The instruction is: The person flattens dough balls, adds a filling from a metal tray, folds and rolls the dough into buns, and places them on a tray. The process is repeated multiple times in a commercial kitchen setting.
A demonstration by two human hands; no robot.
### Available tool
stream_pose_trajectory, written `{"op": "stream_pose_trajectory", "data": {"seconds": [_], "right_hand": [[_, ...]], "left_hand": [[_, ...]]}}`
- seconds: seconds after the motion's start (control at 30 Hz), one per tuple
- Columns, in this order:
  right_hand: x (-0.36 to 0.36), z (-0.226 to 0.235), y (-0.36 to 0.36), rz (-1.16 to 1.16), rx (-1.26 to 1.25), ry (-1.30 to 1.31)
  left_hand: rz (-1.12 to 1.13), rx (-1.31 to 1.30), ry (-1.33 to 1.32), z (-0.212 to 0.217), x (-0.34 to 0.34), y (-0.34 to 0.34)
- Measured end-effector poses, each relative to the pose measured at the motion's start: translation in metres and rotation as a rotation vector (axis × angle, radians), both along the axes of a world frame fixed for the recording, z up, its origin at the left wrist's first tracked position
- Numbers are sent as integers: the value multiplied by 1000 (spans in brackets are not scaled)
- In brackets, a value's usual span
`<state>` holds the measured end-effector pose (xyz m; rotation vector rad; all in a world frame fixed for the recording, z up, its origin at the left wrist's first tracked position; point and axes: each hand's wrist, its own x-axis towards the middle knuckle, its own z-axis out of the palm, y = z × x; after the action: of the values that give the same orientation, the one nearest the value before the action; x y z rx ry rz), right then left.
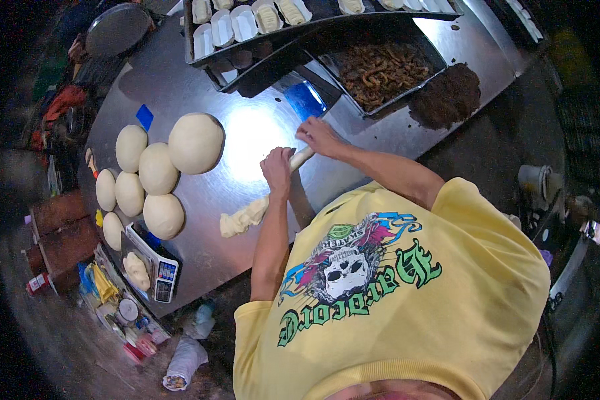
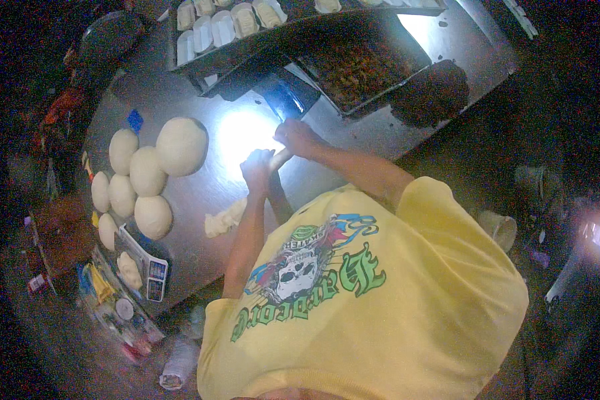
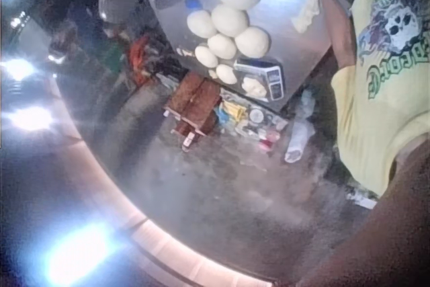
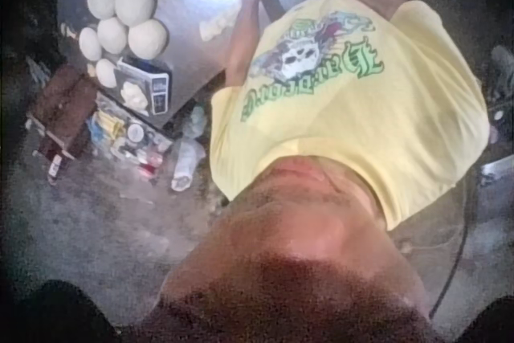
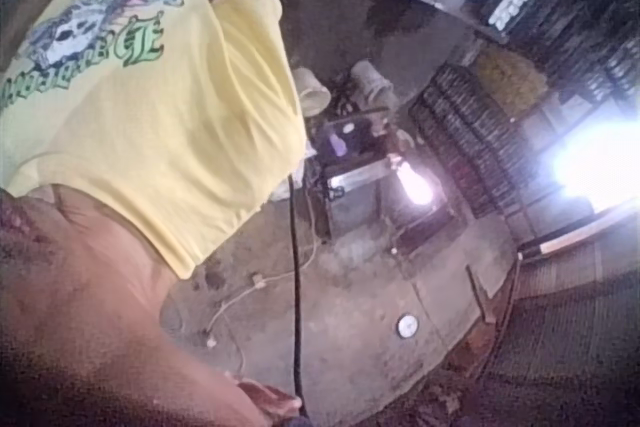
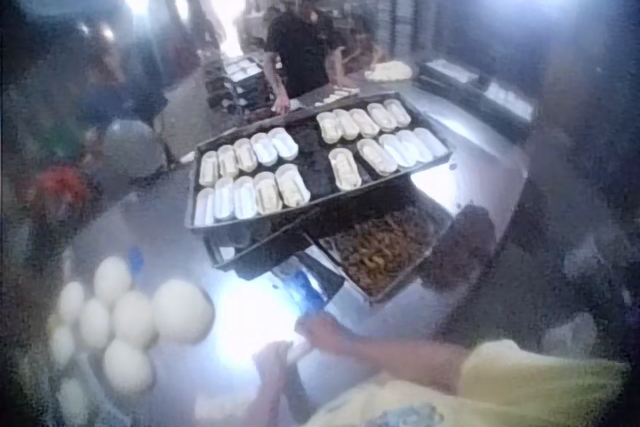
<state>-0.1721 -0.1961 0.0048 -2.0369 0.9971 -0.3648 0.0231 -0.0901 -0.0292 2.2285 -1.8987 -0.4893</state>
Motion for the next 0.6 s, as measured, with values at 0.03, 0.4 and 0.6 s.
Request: {"op": "stream_pose_trajectory", "data": {"seconds": [0.03,0.4,0.6], "right_hand": [[3,2,-5,-157,-121,27],[34,4,-73,-574,-127,450],[3,8,-88,-408,118,350]], "left_hand": [[18,81,128,2,4,-3],[-15,-356,-47,32,-57,19],[-16,-294,106,12,-31,15]]}}
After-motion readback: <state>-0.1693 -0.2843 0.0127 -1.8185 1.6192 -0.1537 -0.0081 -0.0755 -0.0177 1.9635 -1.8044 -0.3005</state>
